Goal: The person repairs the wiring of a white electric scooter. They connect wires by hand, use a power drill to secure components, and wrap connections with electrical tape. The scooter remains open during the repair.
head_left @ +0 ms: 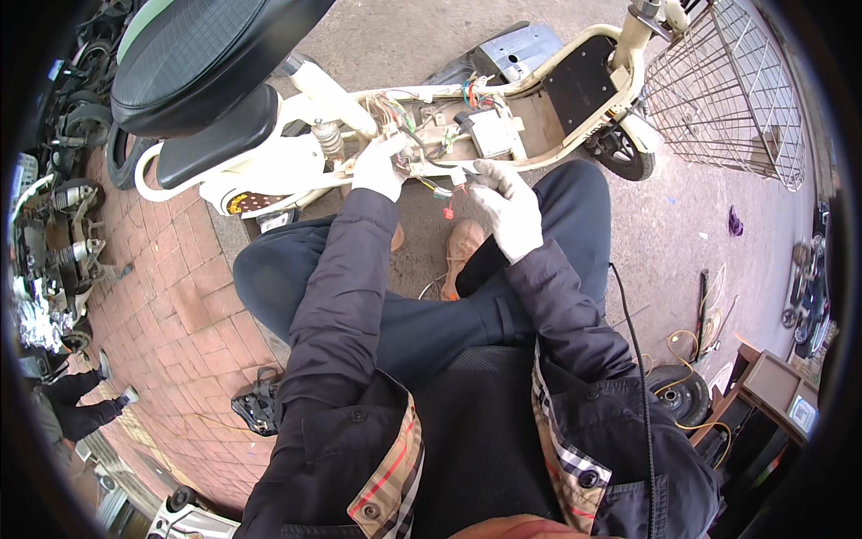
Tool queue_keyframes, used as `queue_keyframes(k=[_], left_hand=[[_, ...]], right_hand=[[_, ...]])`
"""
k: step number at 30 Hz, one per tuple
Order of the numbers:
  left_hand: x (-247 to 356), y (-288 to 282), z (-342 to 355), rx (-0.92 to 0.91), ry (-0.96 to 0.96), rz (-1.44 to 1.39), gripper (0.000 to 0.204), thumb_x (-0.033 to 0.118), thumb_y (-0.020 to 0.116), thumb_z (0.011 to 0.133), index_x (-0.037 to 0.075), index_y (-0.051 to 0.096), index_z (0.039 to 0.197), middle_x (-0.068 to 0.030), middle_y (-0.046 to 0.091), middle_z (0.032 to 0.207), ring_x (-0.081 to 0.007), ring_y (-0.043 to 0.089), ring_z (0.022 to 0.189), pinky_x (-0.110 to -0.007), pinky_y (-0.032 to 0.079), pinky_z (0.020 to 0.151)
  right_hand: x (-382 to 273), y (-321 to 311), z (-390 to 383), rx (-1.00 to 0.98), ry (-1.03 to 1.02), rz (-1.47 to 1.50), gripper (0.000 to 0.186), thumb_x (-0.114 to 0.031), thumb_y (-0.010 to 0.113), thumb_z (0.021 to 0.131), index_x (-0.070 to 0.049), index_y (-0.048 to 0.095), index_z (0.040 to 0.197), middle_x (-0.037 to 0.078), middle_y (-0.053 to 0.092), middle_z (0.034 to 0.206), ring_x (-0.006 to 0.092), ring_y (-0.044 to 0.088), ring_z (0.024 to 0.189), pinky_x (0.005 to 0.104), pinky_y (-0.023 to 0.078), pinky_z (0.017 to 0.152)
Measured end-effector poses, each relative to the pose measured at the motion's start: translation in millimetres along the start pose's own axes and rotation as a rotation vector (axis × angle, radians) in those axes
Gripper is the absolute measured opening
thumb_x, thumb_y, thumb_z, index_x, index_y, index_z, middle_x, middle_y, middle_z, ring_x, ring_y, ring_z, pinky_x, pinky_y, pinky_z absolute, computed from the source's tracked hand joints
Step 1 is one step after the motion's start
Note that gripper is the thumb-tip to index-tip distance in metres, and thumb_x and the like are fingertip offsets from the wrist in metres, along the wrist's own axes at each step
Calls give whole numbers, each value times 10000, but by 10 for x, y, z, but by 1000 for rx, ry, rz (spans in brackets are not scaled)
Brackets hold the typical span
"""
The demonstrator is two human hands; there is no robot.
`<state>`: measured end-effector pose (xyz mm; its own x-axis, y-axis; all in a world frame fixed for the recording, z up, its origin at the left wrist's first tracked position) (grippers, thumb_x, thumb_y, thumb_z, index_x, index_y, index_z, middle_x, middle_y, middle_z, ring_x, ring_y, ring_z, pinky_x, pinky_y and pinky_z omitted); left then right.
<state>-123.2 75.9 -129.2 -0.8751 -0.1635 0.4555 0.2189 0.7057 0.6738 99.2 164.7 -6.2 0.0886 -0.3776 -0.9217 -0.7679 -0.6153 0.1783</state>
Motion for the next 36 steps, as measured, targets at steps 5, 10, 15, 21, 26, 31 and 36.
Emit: queue_keyframes(k=[5,10,15,21,26,31,36], left_hand=[[-37,-19,3,87,23,66,191,3,640,980,38,679,1164,-89,701,994,-229,695,865,-388,599,755],[-97,-7,-79,80,-54,-32,170,-11,628,966,-1,657,1134,-119,707,1037,-282,691,963,-428,602,842],[-38,-3,-172,111,-41,48,208,-51,582,940,-7,639,1136,-173,679,1113,-341,707,987,-505,627,874],[-99,-52,-145,103,-58,34,207,-27,587,948,-7,637,1147,-181,686,1086,-330,707,927,-513,613,853],[-104,-109,-62,77,-17,1,193,-7,608,954,28,665,1135,-139,710,1030,-292,716,883,-461,622,762],[-111,-135,-58,84,-31,17,179,-7,623,954,56,676,1113,-94,711,1006,-232,695,829,-394,590,679],[-99,-157,-50,129,-27,98,172,21,643,950,87,683,1104,-64,719,967,-215,693,811,-375,567,648]], right_hand=[[414,-108,180,-46,339,89,312,-98,668,1021,12,664,1313,61,722,996,163,695,865,307,568,804],[681,26,444,-248,418,146,210,-139,628,1055,3,697,1195,51,696,874,187,646,725,377,560,727],[545,83,802,-183,100,259,182,-102,588,1066,18,690,1155,69,716,984,165,651,915,310,523,873],[337,105,1050,-142,-4,-42,241,-60,603,1052,50,689,1249,71,750,1084,136,689,970,293,546,898],[52,32,1140,-90,-159,-286,290,-130,632,1047,83,695,1234,97,767,1065,165,701,983,313,544,915],[149,35,1054,-66,-80,43,292,-116,629,1040,72,685,1257,87,759,1049,156,697,964,313,548,901],[467,1,957,-208,159,179,163,-15,587,1028,-12,697,1148,70,730,1028,150,710,888,271,578,753]])
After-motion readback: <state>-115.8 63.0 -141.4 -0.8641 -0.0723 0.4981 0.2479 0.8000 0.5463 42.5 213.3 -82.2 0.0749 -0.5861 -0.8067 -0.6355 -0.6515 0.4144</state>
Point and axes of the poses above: each hand's wrist, its own z-axis towards the middle knuckle, its own y-axis out of the palm, x = y × z, the point moved 6 cm from there along z, towards the middle knuckle
